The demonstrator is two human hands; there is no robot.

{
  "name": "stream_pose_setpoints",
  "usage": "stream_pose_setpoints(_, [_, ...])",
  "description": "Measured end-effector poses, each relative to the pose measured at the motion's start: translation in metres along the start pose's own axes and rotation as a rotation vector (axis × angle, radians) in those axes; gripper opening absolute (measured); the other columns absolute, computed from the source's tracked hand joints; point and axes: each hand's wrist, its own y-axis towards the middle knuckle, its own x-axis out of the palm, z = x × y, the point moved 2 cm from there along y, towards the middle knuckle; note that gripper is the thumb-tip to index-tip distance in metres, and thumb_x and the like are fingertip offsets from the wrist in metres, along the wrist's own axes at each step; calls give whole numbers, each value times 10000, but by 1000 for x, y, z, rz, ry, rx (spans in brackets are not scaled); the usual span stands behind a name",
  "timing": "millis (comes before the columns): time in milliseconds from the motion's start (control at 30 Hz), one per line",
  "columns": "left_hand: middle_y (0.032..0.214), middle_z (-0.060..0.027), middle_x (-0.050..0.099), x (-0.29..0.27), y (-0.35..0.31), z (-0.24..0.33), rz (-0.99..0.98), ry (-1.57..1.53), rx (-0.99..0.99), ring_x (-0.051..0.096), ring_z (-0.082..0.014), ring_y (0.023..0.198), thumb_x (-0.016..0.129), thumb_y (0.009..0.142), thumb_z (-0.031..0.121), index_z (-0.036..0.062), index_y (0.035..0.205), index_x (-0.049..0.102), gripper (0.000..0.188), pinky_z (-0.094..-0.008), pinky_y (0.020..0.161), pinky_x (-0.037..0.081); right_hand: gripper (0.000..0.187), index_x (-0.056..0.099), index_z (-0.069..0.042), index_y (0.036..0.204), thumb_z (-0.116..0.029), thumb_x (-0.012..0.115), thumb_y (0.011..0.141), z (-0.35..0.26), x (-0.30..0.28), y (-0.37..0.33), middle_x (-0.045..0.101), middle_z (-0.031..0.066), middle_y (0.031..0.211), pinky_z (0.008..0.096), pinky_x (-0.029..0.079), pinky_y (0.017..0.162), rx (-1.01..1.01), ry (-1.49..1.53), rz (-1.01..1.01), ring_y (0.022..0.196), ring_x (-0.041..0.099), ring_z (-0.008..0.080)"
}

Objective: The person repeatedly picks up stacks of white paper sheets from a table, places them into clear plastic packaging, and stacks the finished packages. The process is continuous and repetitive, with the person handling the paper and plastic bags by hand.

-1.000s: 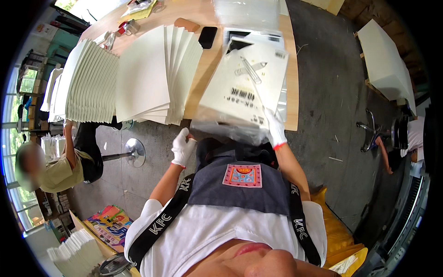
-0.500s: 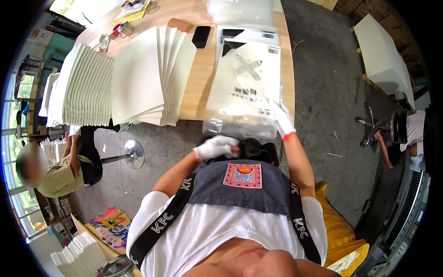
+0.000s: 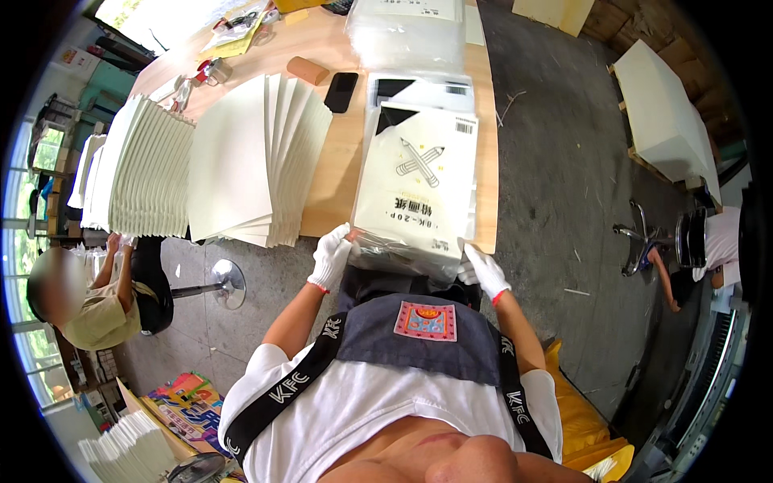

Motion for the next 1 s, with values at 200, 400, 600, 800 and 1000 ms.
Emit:
stream_pose_setpoints(200, [888, -107, 624, 23, 4, 127, -125, 423, 880, 619, -299, 807, 660, 798, 103, 70, 839, 679, 56, -355, 722, 498, 377, 518, 1, 1301, -191, 554, 978, 0, 65, 48, 637, 53, 1168, 273, 476, 880, -390, 609, -181, 1008, 592, 133])
stream_pose_setpoints(400, [794, -103, 645, 3, 36, 227, -54, 155, 1451, 628, -325, 739, 665, 744, 38, 93, 731, 597, 89, -413, 666, 515, 418, 500, 0, 1324, -259, 535, 997, -157, 35, 93, 620, 66, 1126, 296, 489, 891, -711, 437, -50, 1041, 580, 126])
stream_pose_setpoints(600, [817, 5, 493, -6, 181, 314, 466, -681, 1005, 465, -81, 745, 502, 963, 123, 37, 899, 538, 114, -232, 668, 399, 464, 559, -10, 1293, -343, 587, 972, -404, -36, 103, 625, 29, 1181, 271, 414, 948, -1009, 353, 303, 1054, 553, 107])
stream_pose_setpoints(800, [868, 20, 532, -54, 368, 328, 412, -781, 760, 466, -76, 778, 523, 944, 132, 28, 1017, 586, 142, -221, 731, 402, 395, 653, -39, 1140, -377, 636, 935, -531, -66, 204, 648, 0, 905, 288, 454, 796, -970, 272, 370, 841, 567, 119])
stream_pose_setpoints(1000, [1041, -107, 610, -47, 474, 223, 650, -189, 455, 564, -242, 968, 574, 852, 144, 43, 1147, 579, 312, -356, 882, 450, 660, 587, 23, 1271, -495, 639, 865, -506, -115, 370, 599, 201, 1293, 361, 391, 1033, -765, -91, 674, 1224, 543, 315])
